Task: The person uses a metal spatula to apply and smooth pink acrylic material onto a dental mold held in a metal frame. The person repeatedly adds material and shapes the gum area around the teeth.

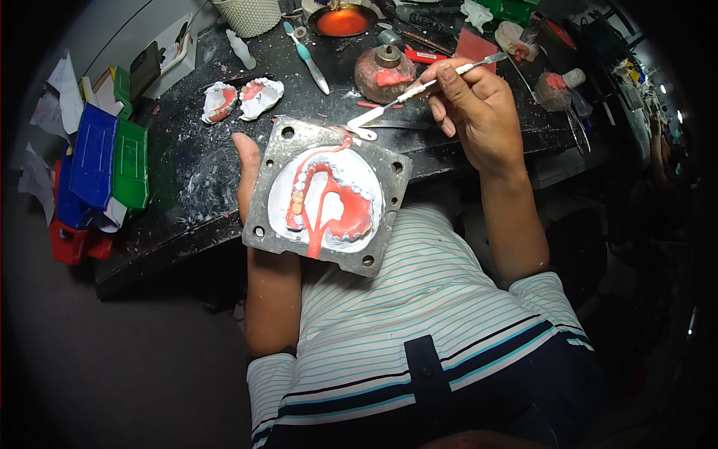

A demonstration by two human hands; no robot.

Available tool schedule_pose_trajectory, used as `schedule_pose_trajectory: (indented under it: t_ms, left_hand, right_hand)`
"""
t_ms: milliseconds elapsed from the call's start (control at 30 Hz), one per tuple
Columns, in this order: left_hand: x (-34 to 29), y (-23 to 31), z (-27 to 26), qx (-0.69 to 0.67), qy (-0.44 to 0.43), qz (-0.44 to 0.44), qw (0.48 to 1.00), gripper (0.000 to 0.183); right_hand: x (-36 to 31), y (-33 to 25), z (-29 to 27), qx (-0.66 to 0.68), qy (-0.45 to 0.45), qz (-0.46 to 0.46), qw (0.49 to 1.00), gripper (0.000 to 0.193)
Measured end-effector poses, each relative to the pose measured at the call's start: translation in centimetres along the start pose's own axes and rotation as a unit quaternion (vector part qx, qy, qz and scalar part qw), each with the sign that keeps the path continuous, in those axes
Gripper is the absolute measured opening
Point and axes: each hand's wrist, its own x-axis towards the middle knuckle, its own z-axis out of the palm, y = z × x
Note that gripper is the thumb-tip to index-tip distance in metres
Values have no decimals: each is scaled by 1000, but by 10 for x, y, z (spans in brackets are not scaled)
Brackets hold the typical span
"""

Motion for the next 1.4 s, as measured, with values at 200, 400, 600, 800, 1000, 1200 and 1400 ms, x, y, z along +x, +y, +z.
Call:
schedule_pose_trajectory:
  t_ms: [200, 400, 600, 800, 1000, 1200, 1400]
  left_hand:
    - [-1, -1, 1, 61, -22, 7, 998, 90]
    - [1, -3, 4, 23, -42, 11, 999, 92]
    - [-1, -4, 3, 35, -27, 18, 999, 88]
    - [2, 12, -9, 96, 10, 30, 995, 79]
    - [1, 17, -22, 150, 62, 40, 986, 80]
    - [8, 14, -18, 118, 59, 93, 987, 75]
    - [4, 16, -20, 141, 45, 69, 987, 78]
  right_hand:
    - [-4, -7, 12, 10, 11, -8, 1000, 27]
    - [-3, -3, 6, 3, -2, -8, 1000, 27]
    - [-3, -6, 11, -5, 41, 0, 999, 30]
    - [5, -6, -49, -102, 122, 103, 982, 44]
    - [-40, -57, -53, -447, 8, 136, 884, 36]
    - [-104, -44, -42, -364, -245, 104, 893, 18]
    - [-123, -17, -33, -322, -262, 184, 891, 18]
